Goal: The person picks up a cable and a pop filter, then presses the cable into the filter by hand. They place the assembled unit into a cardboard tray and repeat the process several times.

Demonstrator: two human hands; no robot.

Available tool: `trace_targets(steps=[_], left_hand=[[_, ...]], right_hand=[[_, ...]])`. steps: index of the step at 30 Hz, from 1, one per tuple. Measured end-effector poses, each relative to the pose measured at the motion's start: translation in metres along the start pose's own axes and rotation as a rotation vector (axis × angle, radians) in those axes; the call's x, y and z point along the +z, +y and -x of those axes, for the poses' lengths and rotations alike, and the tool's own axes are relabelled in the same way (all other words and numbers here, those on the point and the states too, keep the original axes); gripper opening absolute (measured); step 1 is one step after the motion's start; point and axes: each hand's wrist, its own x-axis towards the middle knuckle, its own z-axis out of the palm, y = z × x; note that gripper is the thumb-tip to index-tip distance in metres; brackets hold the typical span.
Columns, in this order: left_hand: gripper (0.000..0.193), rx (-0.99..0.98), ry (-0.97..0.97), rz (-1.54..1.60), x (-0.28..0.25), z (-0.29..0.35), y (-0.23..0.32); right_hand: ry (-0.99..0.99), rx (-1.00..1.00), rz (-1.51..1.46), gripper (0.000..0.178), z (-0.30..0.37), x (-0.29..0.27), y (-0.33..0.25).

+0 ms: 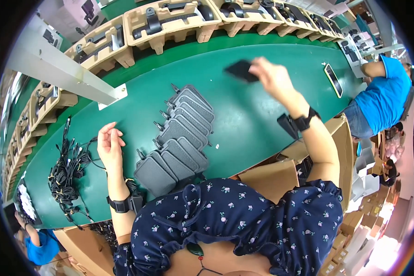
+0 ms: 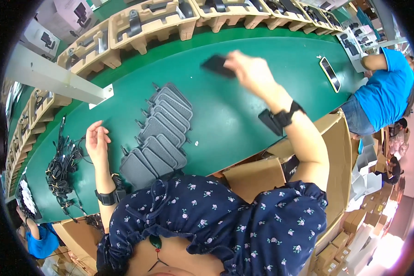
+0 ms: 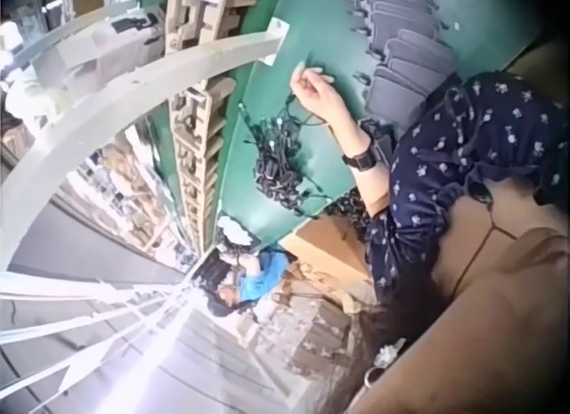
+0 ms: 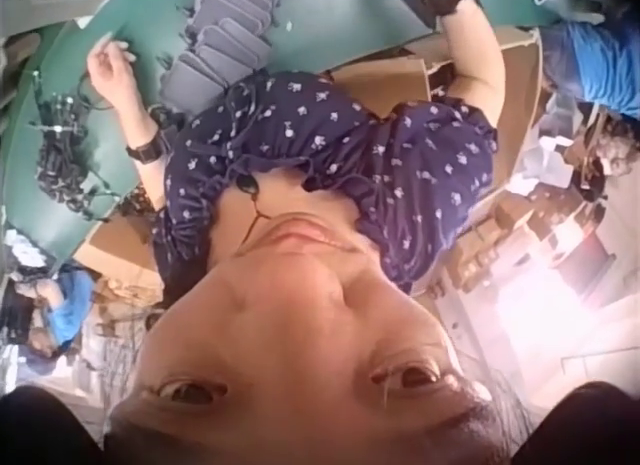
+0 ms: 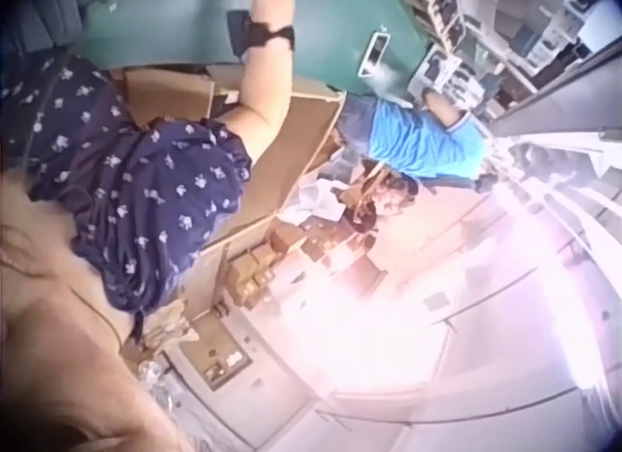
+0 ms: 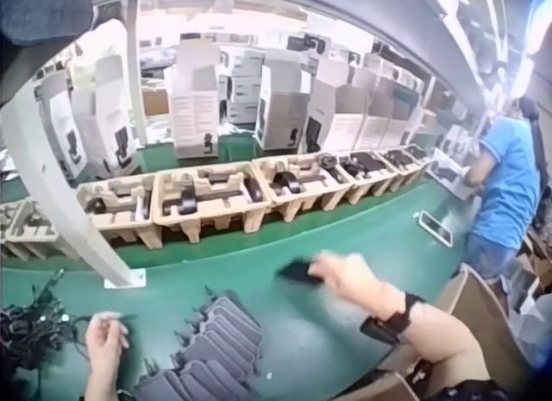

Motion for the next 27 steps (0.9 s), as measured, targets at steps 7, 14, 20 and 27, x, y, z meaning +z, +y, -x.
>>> trace_targets(steps=[7,14,20,27], left_hand=[[0.015,0.033,0.003,-0.052,0.000,0.002,-0.006],[0.014,0.028,0.041,-0.083,0.004,0.003,-0.011],[0.014,0.038,0.059,-0.122,0.009,0.000,-0.001],[0.013,0.058,0.074,-0.141,0.010,0.000,-0.002]], right_hand=[[0.639,0.425,-0.215,0.018,-0.113,-0.033,0.115],[0.481,0.429,-0.091,0.025,-0.149,0.001,0.205],[0.595,0.518,-0.411,0.029,-0.161,0.012,0.206],[0.477,0.316,0.841,0.035,-0.154,-0.011,0.179]])
